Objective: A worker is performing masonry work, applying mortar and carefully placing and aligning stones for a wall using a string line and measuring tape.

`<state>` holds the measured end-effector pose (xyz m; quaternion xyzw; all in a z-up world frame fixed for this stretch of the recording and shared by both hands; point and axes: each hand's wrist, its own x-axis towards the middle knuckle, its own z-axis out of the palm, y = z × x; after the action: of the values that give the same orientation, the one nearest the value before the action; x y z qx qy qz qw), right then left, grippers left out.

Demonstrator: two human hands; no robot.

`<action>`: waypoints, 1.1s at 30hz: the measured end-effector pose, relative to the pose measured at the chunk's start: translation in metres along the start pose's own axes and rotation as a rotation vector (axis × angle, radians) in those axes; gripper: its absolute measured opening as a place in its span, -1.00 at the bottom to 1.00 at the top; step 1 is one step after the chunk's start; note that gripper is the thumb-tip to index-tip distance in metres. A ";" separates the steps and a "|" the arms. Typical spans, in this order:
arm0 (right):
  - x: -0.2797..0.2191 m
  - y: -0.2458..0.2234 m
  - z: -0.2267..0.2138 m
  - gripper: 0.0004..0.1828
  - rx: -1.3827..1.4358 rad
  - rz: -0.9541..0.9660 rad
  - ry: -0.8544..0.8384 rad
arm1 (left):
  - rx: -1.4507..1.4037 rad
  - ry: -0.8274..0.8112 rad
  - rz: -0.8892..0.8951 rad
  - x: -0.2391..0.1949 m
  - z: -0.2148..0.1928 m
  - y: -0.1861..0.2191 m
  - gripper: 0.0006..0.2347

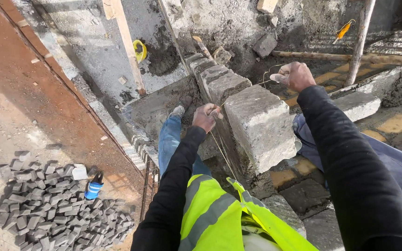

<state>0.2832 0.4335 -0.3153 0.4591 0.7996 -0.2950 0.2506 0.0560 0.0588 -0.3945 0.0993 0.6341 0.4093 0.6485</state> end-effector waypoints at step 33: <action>-0.335 -0.284 0.024 -0.57 0.889 0.040 0.301 | 0.049 0.018 -0.194 0.077 0.006 -0.024 -0.60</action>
<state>0.1874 0.1052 -0.0388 0.5748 0.6140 -0.5344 -0.0834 0.0608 0.0964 -0.4659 0.0492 0.6564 0.3298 0.6767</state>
